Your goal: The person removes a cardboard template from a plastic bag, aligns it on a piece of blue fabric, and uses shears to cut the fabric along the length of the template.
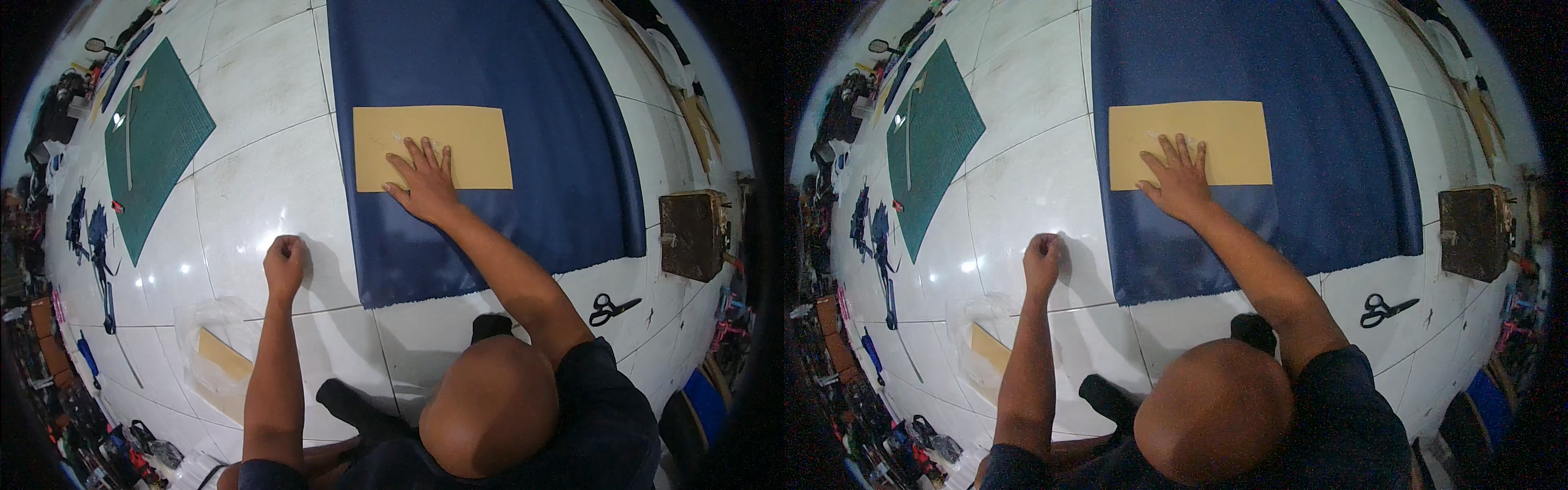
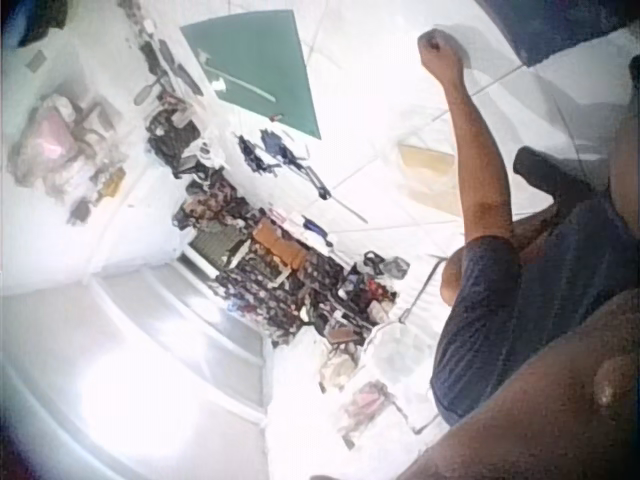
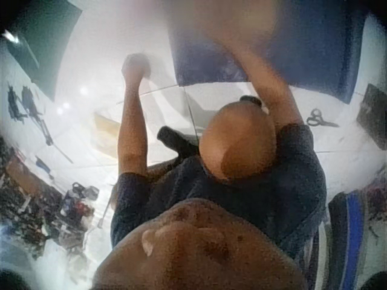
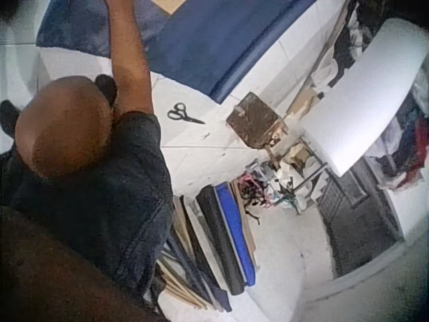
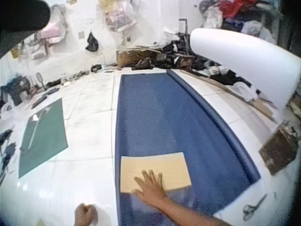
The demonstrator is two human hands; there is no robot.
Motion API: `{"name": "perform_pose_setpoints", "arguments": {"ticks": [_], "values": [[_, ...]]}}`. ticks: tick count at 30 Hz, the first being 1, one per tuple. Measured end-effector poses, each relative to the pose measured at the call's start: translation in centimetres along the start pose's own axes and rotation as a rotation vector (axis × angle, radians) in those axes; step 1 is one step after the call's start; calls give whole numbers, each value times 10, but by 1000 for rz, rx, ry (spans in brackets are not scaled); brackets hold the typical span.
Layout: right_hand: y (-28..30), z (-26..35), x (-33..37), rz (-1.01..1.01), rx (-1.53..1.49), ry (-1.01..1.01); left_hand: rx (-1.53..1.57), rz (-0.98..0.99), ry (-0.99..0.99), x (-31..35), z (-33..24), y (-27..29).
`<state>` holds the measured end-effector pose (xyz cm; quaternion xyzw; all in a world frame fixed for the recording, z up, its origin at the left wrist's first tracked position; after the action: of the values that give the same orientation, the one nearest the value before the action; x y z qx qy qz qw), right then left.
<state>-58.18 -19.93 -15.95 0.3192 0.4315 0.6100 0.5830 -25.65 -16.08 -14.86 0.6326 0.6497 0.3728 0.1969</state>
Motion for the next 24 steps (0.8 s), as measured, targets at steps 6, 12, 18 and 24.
{"name": "perform_pose_setpoints", "arguments": {"ticks": [6,12,18,24], "values": [[-6,9,-2,4,-18,54,-86,-177,-200,-90,-29,4],[-4,16,-7,51,-33,20,-358,-347,-248,-183,-81,-27],[-4,17,-11,39,-19,40,-517,-559,-147,-211,-117,-68],[-6,5,-25,133,-13,-98,-547,-554,-111,-212,-122,-69]]}}
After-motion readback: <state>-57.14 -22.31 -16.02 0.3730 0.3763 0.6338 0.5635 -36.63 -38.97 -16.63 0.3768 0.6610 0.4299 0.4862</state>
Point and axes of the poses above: each hand's wrist, its own x-axis away from the middle knuckle, its own y-axis out of the back of the hand, z = x × y, the point moved 3 cm from there along -x, towards the middle knuckle, and after that the axes turned 5 degrees about -x, right-handed, at the moved point
